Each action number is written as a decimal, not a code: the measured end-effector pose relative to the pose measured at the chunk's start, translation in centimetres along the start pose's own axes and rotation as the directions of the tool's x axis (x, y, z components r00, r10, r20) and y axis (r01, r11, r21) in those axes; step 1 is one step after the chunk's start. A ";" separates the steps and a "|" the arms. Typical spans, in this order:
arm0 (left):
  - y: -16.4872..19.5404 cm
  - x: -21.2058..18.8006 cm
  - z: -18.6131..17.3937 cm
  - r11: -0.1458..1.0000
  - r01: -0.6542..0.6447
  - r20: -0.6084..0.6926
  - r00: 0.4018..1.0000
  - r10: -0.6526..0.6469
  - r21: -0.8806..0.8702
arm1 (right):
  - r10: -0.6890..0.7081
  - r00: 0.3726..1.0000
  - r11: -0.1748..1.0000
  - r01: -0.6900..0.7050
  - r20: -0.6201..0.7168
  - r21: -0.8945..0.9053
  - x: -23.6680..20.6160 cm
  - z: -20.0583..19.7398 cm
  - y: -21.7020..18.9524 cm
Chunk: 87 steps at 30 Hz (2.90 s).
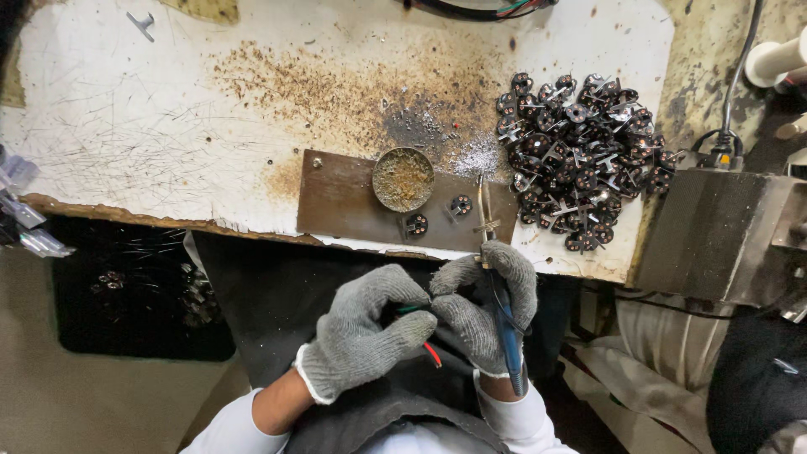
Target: The person, wearing gloves at a factory workbench, strips insulation from the ends of small red, green and black wires using pliers, dips the stripped ends into a small tin of granular flux, and places finished wires with a pile of prepared wire harnesses. They work through wires one at a time beside a pile of small metal components.
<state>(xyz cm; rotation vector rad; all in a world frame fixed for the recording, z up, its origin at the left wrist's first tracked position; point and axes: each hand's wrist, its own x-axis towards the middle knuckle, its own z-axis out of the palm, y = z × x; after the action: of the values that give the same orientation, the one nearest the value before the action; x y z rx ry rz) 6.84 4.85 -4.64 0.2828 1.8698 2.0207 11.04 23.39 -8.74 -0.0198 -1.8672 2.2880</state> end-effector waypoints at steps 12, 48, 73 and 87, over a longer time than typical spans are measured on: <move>1.1 2.2 -0.4 0.877 -0.126 -0.144 0.966 0.215 0.464 | -0.079 0.973 0.978 0.034 -0.215 -0.206 1.4 2.2 0.9; 2.4 6.0 -4.1 0.804 0.020 -0.129 0.989 0.072 0.595 | -0.104 0.993 0.782 0.052 -0.048 -0.621 0.9 -2.9 2.1; 1.5 6.3 -4.2 0.775 0.011 -0.128 0.988 0.091 0.631 | -0.233 0.958 0.723 0.284 0.165 -0.629 3.4 -1.8 1.9; 1.1 6.0 -3.9 0.764 0.031 -0.147 0.986 0.084 0.644 | -0.161 0.786 0.650 0.539 0.596 -0.536 5.6 -2.7 1.4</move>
<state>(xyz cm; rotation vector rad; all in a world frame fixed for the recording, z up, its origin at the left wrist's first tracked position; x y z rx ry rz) -0.24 3.65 -4.56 0.3219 2.6457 1.3637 5.74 26.60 -10.04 0.8562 -2.5749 1.2736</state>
